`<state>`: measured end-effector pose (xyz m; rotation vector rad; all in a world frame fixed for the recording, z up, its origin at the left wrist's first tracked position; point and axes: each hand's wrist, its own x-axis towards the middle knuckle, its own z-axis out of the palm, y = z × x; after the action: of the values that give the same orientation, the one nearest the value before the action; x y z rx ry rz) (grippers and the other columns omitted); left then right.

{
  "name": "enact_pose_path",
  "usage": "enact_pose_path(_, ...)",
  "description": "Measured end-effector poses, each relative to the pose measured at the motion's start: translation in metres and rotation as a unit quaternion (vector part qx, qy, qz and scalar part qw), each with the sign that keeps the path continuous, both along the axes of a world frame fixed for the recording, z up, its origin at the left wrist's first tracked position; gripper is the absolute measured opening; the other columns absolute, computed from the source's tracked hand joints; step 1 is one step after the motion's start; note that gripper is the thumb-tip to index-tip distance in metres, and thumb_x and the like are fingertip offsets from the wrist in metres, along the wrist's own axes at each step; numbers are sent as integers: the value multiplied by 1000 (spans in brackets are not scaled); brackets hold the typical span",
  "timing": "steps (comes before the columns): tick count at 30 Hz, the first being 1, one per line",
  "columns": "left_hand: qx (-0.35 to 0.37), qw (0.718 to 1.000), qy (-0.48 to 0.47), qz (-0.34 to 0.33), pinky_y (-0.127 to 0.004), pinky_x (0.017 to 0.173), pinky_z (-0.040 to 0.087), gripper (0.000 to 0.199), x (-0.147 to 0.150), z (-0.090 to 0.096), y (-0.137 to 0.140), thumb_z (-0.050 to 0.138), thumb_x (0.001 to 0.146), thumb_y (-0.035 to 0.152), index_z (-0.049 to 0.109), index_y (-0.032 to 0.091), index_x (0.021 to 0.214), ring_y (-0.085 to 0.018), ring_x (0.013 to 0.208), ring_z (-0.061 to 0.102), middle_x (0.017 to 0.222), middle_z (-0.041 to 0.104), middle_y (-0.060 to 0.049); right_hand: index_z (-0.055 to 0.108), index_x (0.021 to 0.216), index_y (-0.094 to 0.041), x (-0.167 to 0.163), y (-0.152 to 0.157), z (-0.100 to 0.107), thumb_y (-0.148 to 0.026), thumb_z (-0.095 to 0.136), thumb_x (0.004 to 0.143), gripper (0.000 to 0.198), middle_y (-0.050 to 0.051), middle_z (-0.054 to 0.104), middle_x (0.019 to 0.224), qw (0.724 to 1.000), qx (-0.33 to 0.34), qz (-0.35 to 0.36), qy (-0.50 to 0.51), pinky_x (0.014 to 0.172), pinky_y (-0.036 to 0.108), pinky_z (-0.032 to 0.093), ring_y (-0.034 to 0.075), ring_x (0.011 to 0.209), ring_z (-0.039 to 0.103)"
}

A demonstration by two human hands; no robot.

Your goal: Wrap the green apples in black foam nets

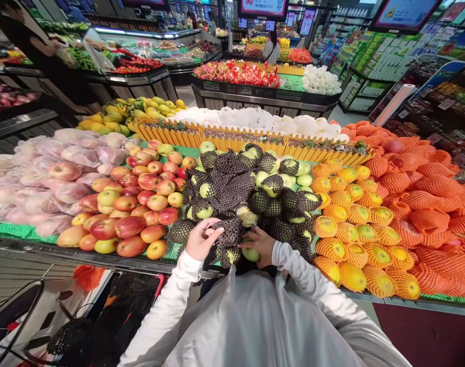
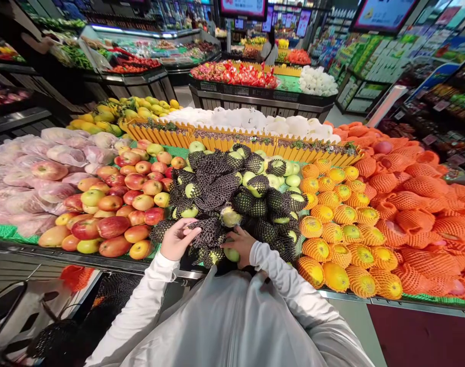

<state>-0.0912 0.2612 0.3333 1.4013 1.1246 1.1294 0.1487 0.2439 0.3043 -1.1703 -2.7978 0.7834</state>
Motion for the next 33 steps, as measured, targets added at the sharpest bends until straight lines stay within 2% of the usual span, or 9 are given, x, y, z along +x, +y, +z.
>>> enact_pose_path(4,1,999,-41,2,-15,40,39,30,9,-9,-5,67,80,33,48,22,101,-7,53,48,78,55,3,58,130,-23,10,6,-11,-29,84,42,91,13,49,131,993,-20,-33,114,103,51,35,34,115,44)
enact_pose_path(8,24,1000,-4,-4,-23,54,46,17,9,-11,-4,63,79,29,49,20,82,-13,69,59,98,66,-6,55,134,-22,1,-11,-25,-30,83,47,92,14,46,137,991,-16,-84,99,106,54,33,37,123,38)
enact_pose_path(13,33,999,18,-27,-30,76,48,12,13,-1,-8,62,76,26,53,20,81,-22,96,62,89,64,-6,61,125,-18,-5,-22,-23,-28,80,51,77,17,49,137,984,-23,-113,139,108,60,29,41,129,36)
enact_pose_path(16,4,996,-19,-84,-29,71,48,16,23,-1,-17,63,77,29,51,20,82,-19,87,62,94,65,-7,64,118,-19,-3,-25,-8,-28,73,64,55,14,62,124,929,-21,-164,331,108,53,34,33,122,50)
enact_pose_path(19,-1,990,-45,-132,-25,61,46,16,36,-10,-28,61,80,30,50,20,81,-15,76,58,98,63,-9,65,117,-24,-5,-35,2,-36,61,84,35,8,69,114,817,-101,-266,501,100,45,46,26,110,62)
enact_pose_path(21,20,990,-48,-131,-23,57,43,13,43,-18,-32,60,82,28,51,19,80,-14,73,55,105,59,-11,67,115,-26,-8,-44,3,-45,57,88,35,6,71,110,751,-177,-315,552,91,40,52,24,102,66)
enact_pose_path(23,33,991,-44,-123,-23,56,42,8,48,-22,-33,58,83,25,53,18,83,-13,74,54,113,56,-12,68,114,-26,-12,-51,1,-54,61,85,41,5,72,108,714,-221,-339,572,81,35,55,22,94,67)
enact_pose_path(27,40,992,-22,-119,-25,56,43,4,53,-22,-30,56,85,22,55,19,84,-15,74,54,109,58,-11,69,113,-26,-14,-58,3,-63,60,82,49,6,72,105,681,-228,-350,602,83,37,55,23,93,67)
enact_pose_path(33,47,989,2,-137,-31,71,53,22,54,-14,-30,59,88,29,61,20,107,-23,98,60,115,58,-13,71,85,-25,-10,-55,13,-41,80,70,24,3,74,90,696,-111,-424,569,82,38,54,22,85,66)
